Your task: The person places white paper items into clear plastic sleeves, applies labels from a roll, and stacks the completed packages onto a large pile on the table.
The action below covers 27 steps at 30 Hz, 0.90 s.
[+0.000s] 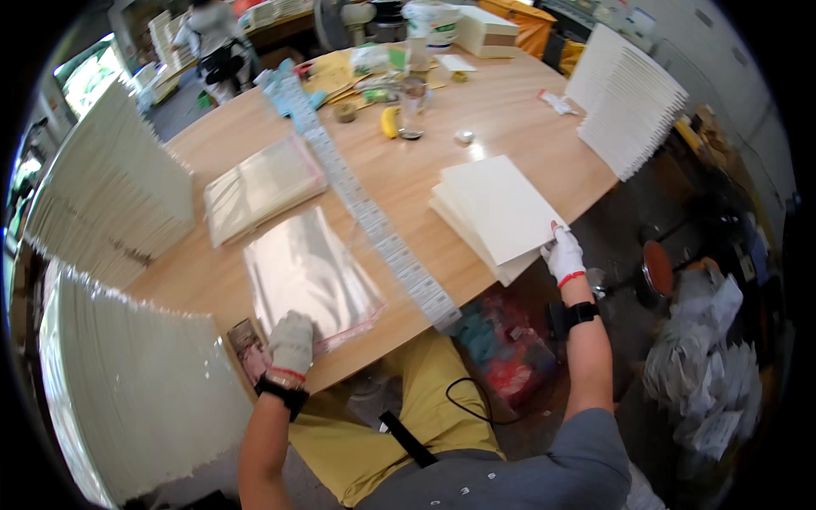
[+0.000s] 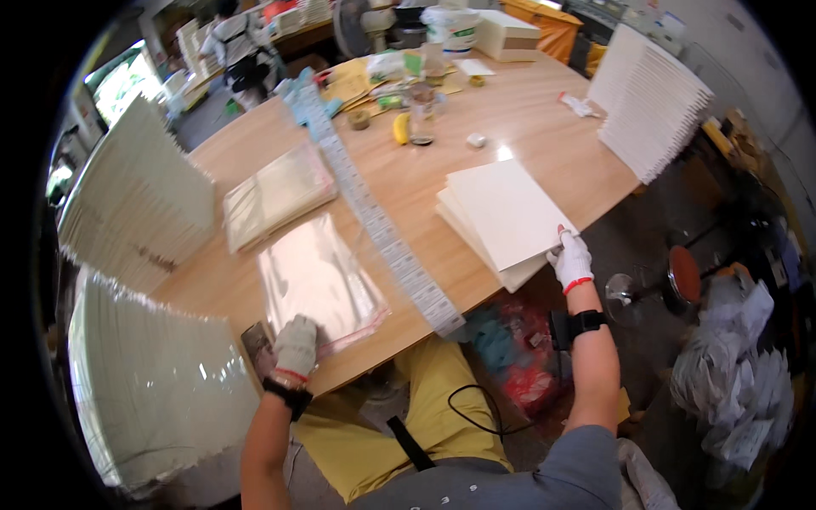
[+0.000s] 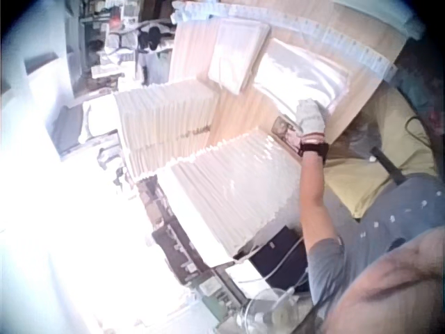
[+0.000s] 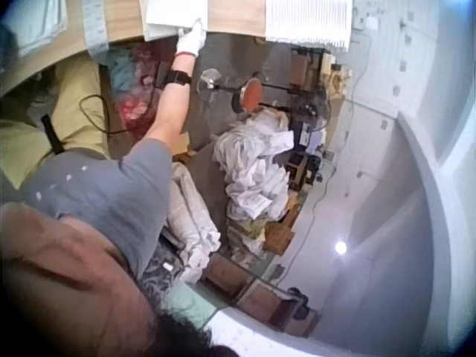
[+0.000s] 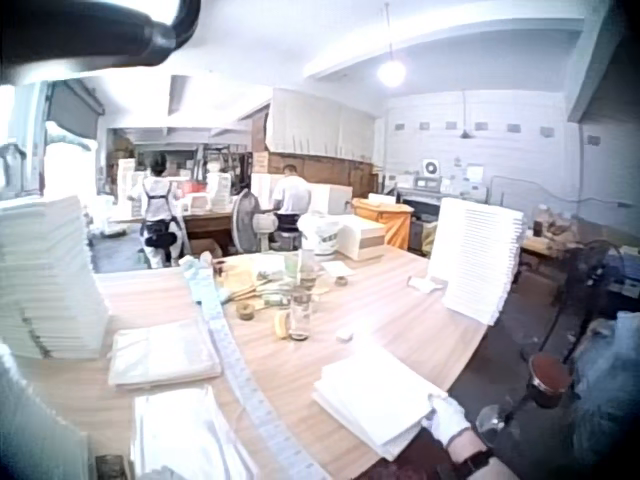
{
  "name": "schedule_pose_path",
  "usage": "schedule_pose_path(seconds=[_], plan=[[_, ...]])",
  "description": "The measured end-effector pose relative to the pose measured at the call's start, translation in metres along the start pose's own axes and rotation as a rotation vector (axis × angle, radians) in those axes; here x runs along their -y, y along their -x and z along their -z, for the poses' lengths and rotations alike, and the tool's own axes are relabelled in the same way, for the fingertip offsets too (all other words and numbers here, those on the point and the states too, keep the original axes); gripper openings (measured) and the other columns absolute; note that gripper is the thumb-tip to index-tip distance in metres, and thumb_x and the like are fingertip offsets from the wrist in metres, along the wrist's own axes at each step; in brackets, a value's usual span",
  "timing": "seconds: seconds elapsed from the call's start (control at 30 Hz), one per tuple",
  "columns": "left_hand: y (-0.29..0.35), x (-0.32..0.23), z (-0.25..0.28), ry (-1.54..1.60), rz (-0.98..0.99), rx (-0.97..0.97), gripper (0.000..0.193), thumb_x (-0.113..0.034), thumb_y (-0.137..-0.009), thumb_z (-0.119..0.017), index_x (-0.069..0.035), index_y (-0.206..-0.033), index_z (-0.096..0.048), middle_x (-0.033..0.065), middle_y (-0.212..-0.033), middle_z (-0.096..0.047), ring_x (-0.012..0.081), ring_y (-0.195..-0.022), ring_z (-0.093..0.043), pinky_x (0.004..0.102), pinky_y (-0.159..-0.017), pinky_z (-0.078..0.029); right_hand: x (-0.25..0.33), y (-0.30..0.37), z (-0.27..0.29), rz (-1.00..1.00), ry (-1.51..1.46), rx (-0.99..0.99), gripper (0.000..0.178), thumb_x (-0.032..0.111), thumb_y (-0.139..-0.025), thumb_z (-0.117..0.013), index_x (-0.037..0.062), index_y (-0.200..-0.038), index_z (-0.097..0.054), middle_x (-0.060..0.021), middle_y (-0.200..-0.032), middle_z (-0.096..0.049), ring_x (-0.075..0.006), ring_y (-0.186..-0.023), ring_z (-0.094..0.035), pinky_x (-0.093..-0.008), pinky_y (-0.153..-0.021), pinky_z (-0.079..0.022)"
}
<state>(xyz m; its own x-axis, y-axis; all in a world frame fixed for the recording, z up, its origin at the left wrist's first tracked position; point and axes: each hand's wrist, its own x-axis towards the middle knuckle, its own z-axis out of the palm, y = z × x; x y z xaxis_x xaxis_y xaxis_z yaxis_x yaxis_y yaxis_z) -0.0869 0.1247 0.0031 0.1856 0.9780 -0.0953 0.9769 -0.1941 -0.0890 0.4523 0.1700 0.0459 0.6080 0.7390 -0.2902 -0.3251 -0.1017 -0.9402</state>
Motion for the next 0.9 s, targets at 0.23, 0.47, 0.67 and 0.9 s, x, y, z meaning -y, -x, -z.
schedule_pose_path(seconds=[0.23,0.47,0.67,0.9], plan=[[-0.021,-0.003,0.030,0.133,-0.061,-0.096,0.012,-0.017,-0.077,-0.053,-0.009,-0.083,-0.060,0.0114,-0.086,-0.062,0.0277,-0.083,-0.061,0.0399,-0.074,-0.049,-0.008,0.055,-0.013,0.377,0.152,0.127,0.026,0.023,-0.093,-0.047,0.0075,-0.113,-0.046,-0.0004,-0.073,-0.056,-0.0067,-0.044,-0.046,-0.0202,-0.034,-0.034],[-0.019,-0.012,0.022,0.354,-0.048,-0.121,0.013,-0.018,-0.074,-0.053,-0.009,-0.079,-0.061,0.0124,-0.083,-0.063,0.0318,-0.079,-0.061,0.0420,-0.071,-0.050,-0.046,0.171,-0.005,0.081,0.225,0.686,0.034,0.019,-0.091,-0.048,0.0028,-0.121,-0.049,-0.0098,-0.105,-0.060,-0.0146,-0.101,-0.055,-0.0299,-0.086,-0.044],[0.012,0.013,0.010,0.147,-0.289,-0.679,0.015,-0.023,-0.076,-0.059,-0.008,-0.080,-0.061,0.0106,-0.083,-0.061,0.0291,-0.084,-0.059,0.0393,-0.071,-0.049,-0.092,0.214,-0.034,-0.164,0.250,0.591,0.017,0.017,-0.089,-0.048,0.0108,-0.104,-0.054,0.0026,-0.068,-0.053,-0.0045,-0.043,-0.041,-0.0198,-0.034,-0.029],[0.042,0.015,0.050,1.332,0.519,0.086,0.027,-0.026,-0.084,-0.052,-0.001,-0.087,-0.061,0.0119,-0.069,-0.064,0.0246,-0.067,-0.063,0.0365,-0.068,-0.050,-0.113,0.232,-0.046,-0.314,0.075,0.493,0.021,0.018,-0.091,-0.045,0.0157,-0.111,-0.049,0.0045,-0.069,-0.049,-0.0027,-0.045,-0.037,-0.0173,-0.035,-0.026]])
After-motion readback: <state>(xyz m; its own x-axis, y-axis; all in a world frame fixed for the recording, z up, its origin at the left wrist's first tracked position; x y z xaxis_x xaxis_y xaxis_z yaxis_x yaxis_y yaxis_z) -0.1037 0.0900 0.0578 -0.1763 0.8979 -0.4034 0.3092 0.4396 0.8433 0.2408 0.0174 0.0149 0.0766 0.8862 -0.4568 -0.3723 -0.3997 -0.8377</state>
